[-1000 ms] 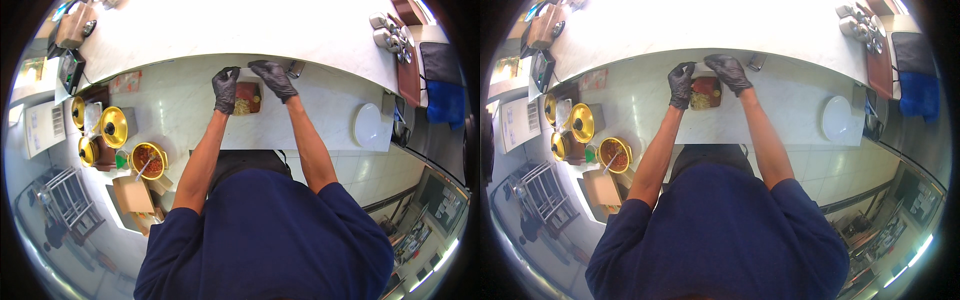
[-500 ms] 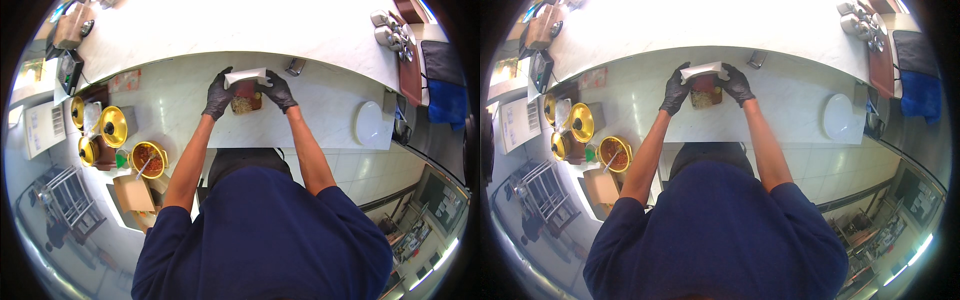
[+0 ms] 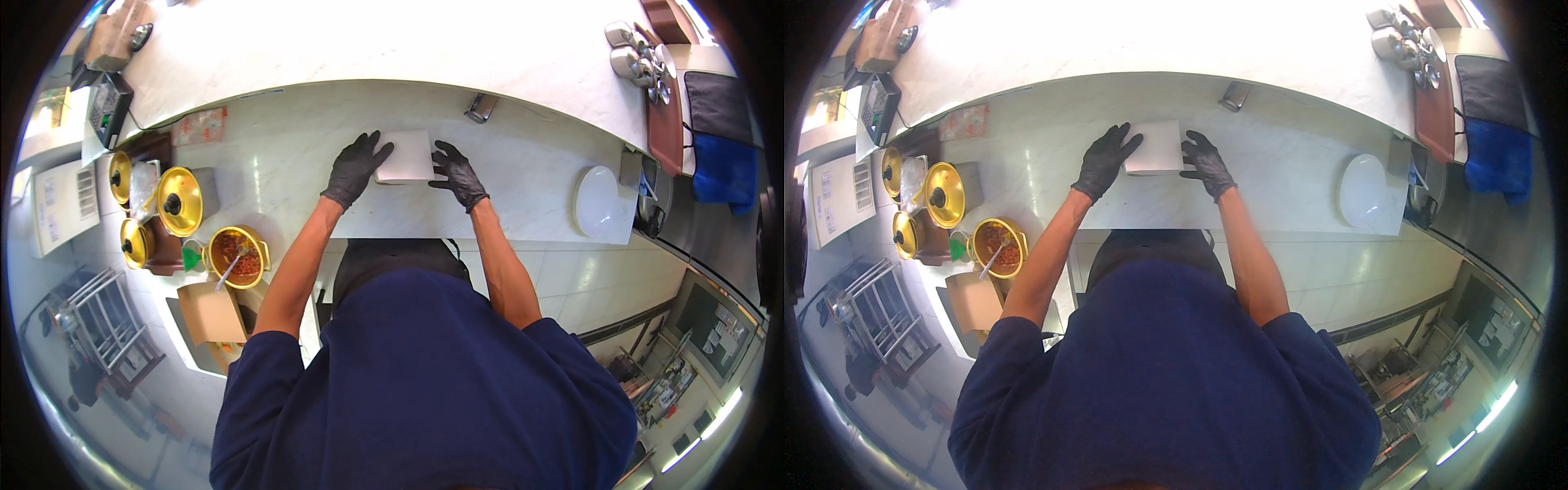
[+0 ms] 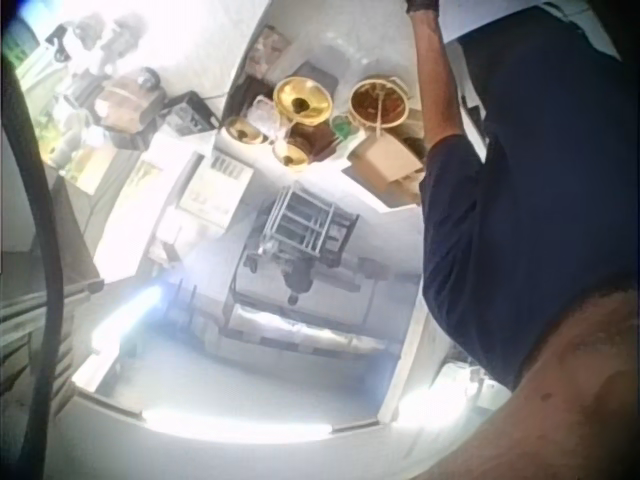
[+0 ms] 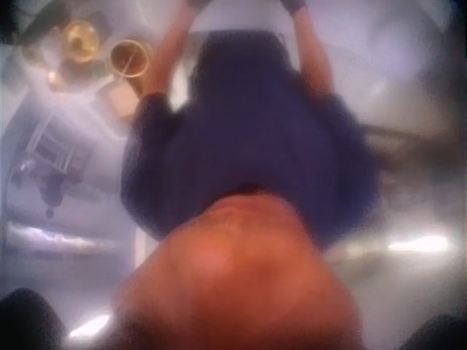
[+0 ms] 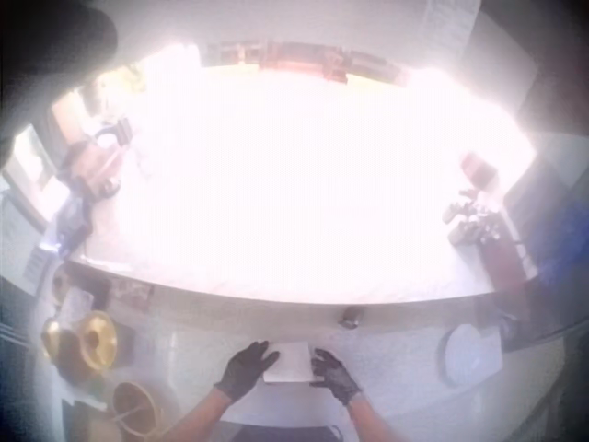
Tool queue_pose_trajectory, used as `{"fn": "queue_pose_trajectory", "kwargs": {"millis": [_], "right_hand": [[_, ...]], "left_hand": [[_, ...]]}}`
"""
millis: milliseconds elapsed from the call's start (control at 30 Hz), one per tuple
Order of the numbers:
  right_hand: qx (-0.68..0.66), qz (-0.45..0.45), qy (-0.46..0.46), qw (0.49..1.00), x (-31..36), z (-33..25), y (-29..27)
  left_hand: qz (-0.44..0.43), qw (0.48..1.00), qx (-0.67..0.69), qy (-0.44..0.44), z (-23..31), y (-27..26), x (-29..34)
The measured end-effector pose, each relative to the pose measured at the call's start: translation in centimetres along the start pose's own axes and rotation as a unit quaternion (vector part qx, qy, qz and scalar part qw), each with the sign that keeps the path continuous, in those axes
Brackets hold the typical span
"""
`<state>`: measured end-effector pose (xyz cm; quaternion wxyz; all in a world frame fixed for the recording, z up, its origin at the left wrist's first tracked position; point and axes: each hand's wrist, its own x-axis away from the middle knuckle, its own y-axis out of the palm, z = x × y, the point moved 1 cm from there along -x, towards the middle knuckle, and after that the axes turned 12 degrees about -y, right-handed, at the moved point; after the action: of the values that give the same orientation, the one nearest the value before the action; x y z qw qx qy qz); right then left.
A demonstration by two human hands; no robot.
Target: The person assembles a food order in a white takeout container. They add a brown sauce from a metal container using a spoon, then scoop a red sauce from a large pot into a small plastic bag using a ladle. The person seals the bag and places it into the container before closing the lid.
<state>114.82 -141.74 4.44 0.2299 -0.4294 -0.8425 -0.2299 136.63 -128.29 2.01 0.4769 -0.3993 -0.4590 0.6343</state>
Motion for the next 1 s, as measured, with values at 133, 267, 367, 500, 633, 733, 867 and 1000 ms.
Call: {"fn": "queue_pose_trajectory", "kwargs": {"millis": [133,267,367,500,633,733,867,1000], "right_hand": [[0.055,0.008,-0.039,0.998,-0.2,1.7,0.9],[-0.156,0.013,-0.043,0.987,-0.4,4.4,-0.2],[-0.16,0.009,-0.064,0.985,-0.4,6.3,0.0],[0.11,0.062,-0.193,0.973,-1.0,8.6,0.1],[0.443,0.047,-0.362,0.818,0.4,4.3,4.2],[0.446,0.016,-0.345,0.826,0.7,4.2,5.6],[0.47,-0.003,-0.32,0.822,1.1,3.0,6.5],[0.49,-0.017,-0.335,0.805,0.9,3.4,6.5]], "left_hand": [[0.001,1.0,0.006,-0.009,0.2,0.2,0.3],[-0.156,0.983,0.066,-0.076,1.7,-2.3,0.0],[-0.232,0.959,0.117,-0.112,2.3,-2.8,0.3],[-0.128,0.947,0.242,-0.166,2.3,-1.4,2.0],[0.025,0.831,0.451,-0.325,1.8,3.0,5.1],[0.072,0.834,0.438,-0.328,1.8,4.0,5.6],[0.112,0.835,0.39,-0.372,2.4,5.5,5.7],[0.142,0.816,0.397,-0.396,2.8,6.6,5.5]]}}
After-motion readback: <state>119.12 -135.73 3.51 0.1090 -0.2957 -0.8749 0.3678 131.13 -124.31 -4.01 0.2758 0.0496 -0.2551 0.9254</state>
